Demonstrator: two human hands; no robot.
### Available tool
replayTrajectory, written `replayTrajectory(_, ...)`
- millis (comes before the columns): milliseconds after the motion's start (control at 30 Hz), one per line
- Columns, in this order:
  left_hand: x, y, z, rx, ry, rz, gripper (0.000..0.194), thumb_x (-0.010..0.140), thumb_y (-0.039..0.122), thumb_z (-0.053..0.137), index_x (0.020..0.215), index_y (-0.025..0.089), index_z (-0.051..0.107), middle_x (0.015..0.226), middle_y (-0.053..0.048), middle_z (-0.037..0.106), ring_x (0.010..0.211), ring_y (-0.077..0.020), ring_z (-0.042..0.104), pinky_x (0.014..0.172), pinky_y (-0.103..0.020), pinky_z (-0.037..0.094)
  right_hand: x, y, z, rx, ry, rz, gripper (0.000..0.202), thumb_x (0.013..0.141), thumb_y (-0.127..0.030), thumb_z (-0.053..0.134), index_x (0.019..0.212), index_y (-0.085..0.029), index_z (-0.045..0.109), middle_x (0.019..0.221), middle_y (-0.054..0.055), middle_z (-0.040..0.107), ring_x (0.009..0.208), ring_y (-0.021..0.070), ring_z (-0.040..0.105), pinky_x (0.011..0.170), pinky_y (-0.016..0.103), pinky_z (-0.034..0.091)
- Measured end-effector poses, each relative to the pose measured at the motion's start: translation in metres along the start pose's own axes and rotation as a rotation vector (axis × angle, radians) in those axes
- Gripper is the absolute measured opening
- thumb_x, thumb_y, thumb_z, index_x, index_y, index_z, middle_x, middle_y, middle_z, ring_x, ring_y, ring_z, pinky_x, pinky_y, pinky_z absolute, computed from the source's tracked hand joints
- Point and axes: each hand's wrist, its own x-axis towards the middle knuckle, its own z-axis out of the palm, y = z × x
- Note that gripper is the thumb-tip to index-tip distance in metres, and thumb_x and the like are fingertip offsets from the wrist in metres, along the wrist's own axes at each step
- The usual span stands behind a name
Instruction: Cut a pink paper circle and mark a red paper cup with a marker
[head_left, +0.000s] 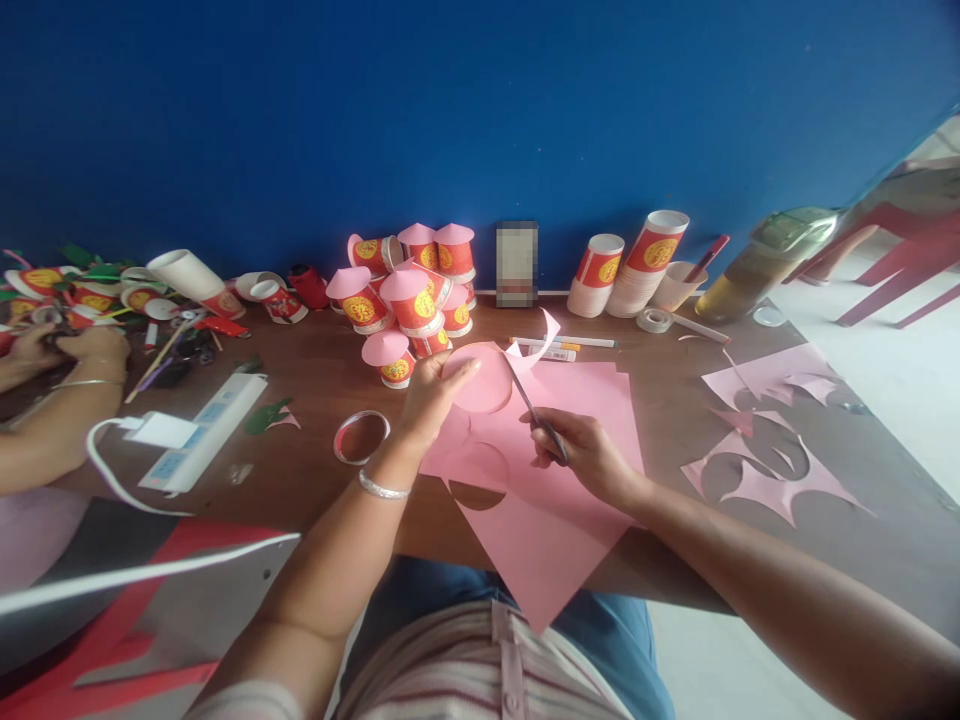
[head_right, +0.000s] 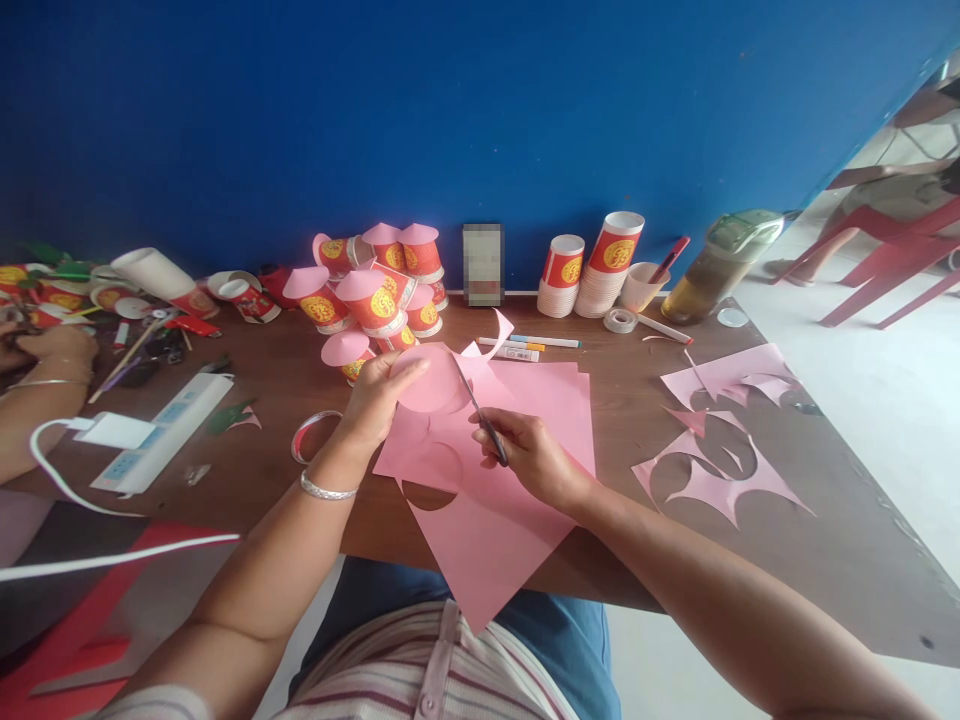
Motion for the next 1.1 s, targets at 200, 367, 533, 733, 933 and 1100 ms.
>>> replayTrajectory(200,0.0024,-0.0018,0.0005,-0.006,0.056,0.041,0.035,0.072,0.047,0.088,0.076,0.016,0.073,0.076,-0.001,0.066,0.077,-0.0165,0.056,0.070,-0.027,0.045,-0.0006,0.0012,0.0010,0.005,-0.001,0.010,0.051,0.097,-0.066,0.068,0.109,-0.017,0.074,0.074,-0.002,0.062,0.064,0.0131,0.060,0.072,0.035,0.060)
replayTrajectory(367,0.0004,0.0012,0.0007,0.063,0.020,0.067,0.047,0.075,0.050,0.085,0.062,0.018,0.053,0.061,0.004,0.041,0.064,-0.0108,0.037,0.061,-0.026,0.029,-0.0005,-0.0017,0.0014,0.011,0.010,0.032,0.050,0.095,-0.064,0.071,0.111,-0.017,0.075,0.074,0.000,0.064,0.067,0.0154,0.062,0.069,0.034,0.056)
replayTrajectory(533,-0.0013,0.0049,0.0012,0.113,-0.013,0.062,0.059,0.075,0.052,0.084,0.059,0.021,0.036,0.061,0.005,0.028,0.063,-0.0101,0.027,0.060,-0.028,0.020,-0.0004,-0.0033,0.0009,0.015,0.009,0.029,0.046,0.095,-0.060,0.072,0.111,-0.018,0.075,0.073,0.000,0.064,0.069,0.0162,0.062,0.068,0.033,0.054)
replayTrajectory(733,-0.0005,0.0047,0.0007,0.111,-0.012,0.050,0.056,0.074,0.054,0.084,0.060,0.021,0.041,0.061,0.005,0.030,0.063,-0.0107,0.029,0.060,-0.028,0.022,-0.0007,-0.0017,0.0010,0.033,-0.003,0.034,0.042,0.096,-0.057,0.071,0.112,-0.018,0.074,0.074,0.000,0.065,0.070,0.0162,0.064,0.070,0.033,0.055)
replayTrajectory(933,-0.0005,0.0047,0.0005,0.120,-0.018,0.055,0.059,0.075,0.052,0.084,0.060,0.021,0.036,0.062,0.005,0.028,0.063,-0.0102,0.027,0.060,-0.028,0.020,-0.0012,-0.0009,-0.0004,0.046,-0.014,0.026,0.041,0.097,-0.056,0.071,0.114,-0.019,0.074,0.077,0.000,0.066,0.072,0.0163,0.064,0.072,0.033,0.055)
replayTrajectory(1100,-0.0016,0.0053,0.0013,0.119,-0.063,0.061,0.065,0.075,0.055,0.085,0.060,0.021,0.031,0.061,0.005,0.025,0.062,-0.0099,0.024,0.060,-0.029,0.016,-0.0009,-0.0022,0.0000,0.039,-0.004,0.014,0.044,0.096,-0.059,0.071,0.112,-0.018,0.074,0.077,0.001,0.065,0.070,0.0162,0.063,0.071,0.034,0.056)
